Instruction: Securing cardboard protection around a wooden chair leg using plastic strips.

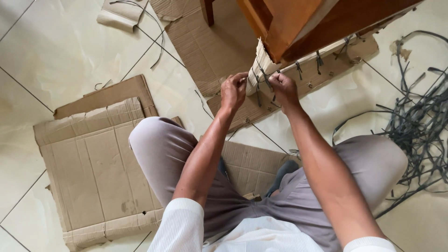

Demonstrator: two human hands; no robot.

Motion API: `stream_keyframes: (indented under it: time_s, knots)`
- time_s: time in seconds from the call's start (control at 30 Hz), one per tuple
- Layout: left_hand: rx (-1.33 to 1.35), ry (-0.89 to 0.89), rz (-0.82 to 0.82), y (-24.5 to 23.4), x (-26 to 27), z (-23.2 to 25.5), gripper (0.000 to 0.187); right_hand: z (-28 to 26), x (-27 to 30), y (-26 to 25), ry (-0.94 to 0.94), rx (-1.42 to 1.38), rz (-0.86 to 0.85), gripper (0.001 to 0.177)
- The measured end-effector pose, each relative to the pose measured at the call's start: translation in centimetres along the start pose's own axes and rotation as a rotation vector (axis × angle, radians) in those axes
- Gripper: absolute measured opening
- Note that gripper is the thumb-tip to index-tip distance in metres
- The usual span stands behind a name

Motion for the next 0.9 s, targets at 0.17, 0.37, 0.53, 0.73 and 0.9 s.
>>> stream_keyframes:
  time_s: [0.17,0.37,0.53,0.73,0.9]
  knots:
    - [0.042,-0.073,-0.034,0.0,0.4,0.0,0.028,0.5,2.2,1.3,0.055,-0.078,0.076,0.021]
    - [0.208,-0.335,-0.010,-0.1,2.4,-0.7,0.023,1.4,4.8,1.2,0.057,-0.158,0.204,0.020]
    - [0.229,-0.540,0.000,-0.2,4.4,-0.7,0.022,0.0,7.2,1.1,0.089,-0.151,0.262,0.020]
    - [0.806,-0.444,0.005,2.9,6.8,-2.0,0.019,-0.6,8.8,1.7,0.109,-0.191,0.319,0.020]
    - [1.021,-0.413,0.022,3.8,8.5,-0.6,0.014,-1.0,9.8,3.4,0.141,-0.314,0.326,0.017]
Point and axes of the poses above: each hand's wrist, its own x-axis away from the middle knuckle, its own y-axis out of the palm, z = x × y, the point moved 6 cm from there along -x, towards the middle knuckle, and after that the axes turned 5 degrees about -z, right-handed, at the moved point
